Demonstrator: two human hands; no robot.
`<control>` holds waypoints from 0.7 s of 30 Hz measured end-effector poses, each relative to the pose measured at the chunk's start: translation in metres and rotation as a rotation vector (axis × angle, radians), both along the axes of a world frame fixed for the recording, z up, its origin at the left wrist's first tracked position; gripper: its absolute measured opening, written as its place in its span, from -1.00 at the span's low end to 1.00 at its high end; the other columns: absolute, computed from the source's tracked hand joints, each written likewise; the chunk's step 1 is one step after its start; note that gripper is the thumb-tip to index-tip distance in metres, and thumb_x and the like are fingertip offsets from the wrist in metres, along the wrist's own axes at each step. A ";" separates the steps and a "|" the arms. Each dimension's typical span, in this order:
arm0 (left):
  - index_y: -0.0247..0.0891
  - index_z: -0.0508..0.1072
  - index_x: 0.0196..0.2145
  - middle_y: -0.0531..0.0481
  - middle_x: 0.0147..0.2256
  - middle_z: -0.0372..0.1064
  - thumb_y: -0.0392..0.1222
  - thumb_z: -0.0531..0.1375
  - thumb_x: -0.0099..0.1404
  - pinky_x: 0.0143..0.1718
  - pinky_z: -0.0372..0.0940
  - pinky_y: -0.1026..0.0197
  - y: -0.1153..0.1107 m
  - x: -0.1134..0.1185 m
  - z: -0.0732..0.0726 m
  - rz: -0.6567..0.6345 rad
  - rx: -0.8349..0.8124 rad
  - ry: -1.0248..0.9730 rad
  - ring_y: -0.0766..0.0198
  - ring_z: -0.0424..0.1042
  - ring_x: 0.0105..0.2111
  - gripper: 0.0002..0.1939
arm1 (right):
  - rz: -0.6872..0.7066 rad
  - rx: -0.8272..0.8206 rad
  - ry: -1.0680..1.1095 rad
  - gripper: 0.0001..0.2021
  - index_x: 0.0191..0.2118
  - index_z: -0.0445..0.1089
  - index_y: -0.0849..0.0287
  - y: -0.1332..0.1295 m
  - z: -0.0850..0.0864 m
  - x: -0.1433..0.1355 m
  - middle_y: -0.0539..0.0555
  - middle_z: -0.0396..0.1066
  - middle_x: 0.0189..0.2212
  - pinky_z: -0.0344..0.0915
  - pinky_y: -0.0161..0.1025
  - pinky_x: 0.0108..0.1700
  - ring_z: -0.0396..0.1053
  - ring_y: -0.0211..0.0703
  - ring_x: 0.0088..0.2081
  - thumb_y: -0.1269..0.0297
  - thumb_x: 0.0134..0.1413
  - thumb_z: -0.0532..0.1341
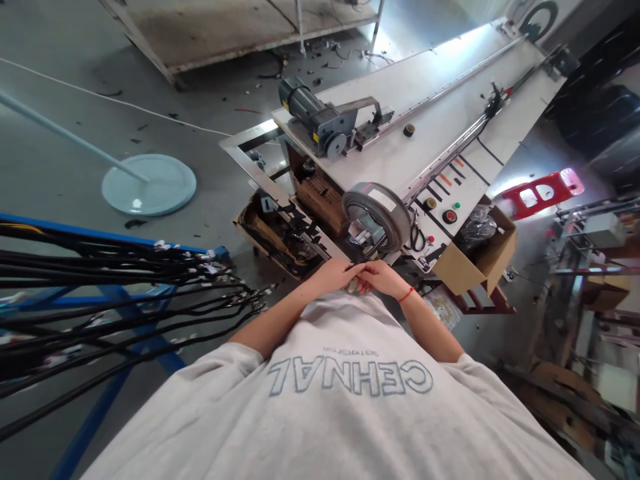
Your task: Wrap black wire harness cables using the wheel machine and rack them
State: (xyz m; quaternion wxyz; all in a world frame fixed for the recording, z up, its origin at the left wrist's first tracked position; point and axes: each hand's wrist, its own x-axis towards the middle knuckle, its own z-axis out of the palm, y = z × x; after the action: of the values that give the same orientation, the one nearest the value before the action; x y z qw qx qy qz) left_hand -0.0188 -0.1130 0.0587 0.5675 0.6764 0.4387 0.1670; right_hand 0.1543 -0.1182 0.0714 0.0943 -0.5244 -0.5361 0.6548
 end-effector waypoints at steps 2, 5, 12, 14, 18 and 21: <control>-0.24 0.27 -0.75 0.00 -0.76 0.14 0.20 0.00 0.36 -0.51 0.05 0.25 -0.003 0.001 0.019 0.053 0.017 0.006 0.28 0.18 -0.64 -0.35 | -0.060 0.032 -0.162 -0.70 -0.62 0.33 0.20 -0.006 -0.010 -0.006 0.06 0.44 -0.62 0.24 -0.36 -0.49 0.40 -0.25 -0.58 0.39 0.13 0.13; -0.26 0.31 -0.67 -0.01 -0.69 0.22 0.13 -0.03 0.41 -0.47 0.10 0.26 0.000 -0.007 0.047 0.131 0.041 -0.004 0.27 0.24 -0.59 -0.41 | -0.034 0.015 -0.290 -0.66 -0.69 0.28 0.19 -0.020 -0.025 -0.013 0.01 0.37 -0.70 0.22 -0.36 -0.49 0.33 -0.29 -0.63 0.48 0.08 0.13; -0.28 0.44 -0.24 -0.18 -0.32 0.45 0.05 0.05 0.39 -0.23 0.21 0.19 0.023 0.001 0.020 0.285 0.125 0.366 0.06 0.43 -0.24 -0.66 | -0.184 -0.051 0.027 -0.78 -0.34 0.38 0.21 -0.044 0.003 0.007 0.03 0.49 -0.52 0.18 -0.41 -0.52 0.37 -0.33 -0.57 0.14 0.14 0.19; -0.32 0.43 -0.19 -0.22 -0.29 0.46 0.13 0.10 0.35 -0.24 0.21 0.19 0.031 0.027 -0.004 0.138 0.030 0.363 0.03 0.45 -0.23 -0.59 | -0.140 -0.081 0.112 -0.70 -0.27 0.38 0.23 -0.046 0.019 0.010 0.05 0.50 -0.49 0.15 -0.41 -0.54 0.37 -0.32 -0.56 0.04 0.12 0.22; -0.39 0.47 -0.26 -0.16 -0.46 0.45 0.08 0.04 0.38 -0.35 0.22 0.22 0.043 0.049 -0.039 0.018 -0.232 0.249 0.11 0.44 -0.39 -0.56 | -0.108 -0.116 0.160 -0.65 -0.23 0.39 0.23 -0.056 0.035 0.008 0.05 0.49 -0.47 0.19 -0.40 -0.51 0.38 -0.32 -0.52 -0.01 0.09 0.24; -0.35 0.51 -0.36 -0.11 -0.47 0.44 0.13 0.17 0.27 -0.36 0.25 0.25 0.033 0.015 -0.036 -0.272 -0.347 0.080 0.16 0.42 -0.40 -0.58 | -0.153 -0.157 0.169 -0.61 -0.22 0.40 0.23 -0.065 0.034 0.010 0.04 0.49 -0.46 0.20 -0.40 -0.50 0.38 -0.32 -0.52 -0.04 0.05 0.27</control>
State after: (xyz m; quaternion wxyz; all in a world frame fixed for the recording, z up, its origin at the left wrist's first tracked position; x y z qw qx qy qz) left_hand -0.0033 -0.0798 0.0225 0.6749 0.6276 0.3877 -0.0159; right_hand 0.1639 -0.1834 0.1055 0.1477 -0.5126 -0.4319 0.7273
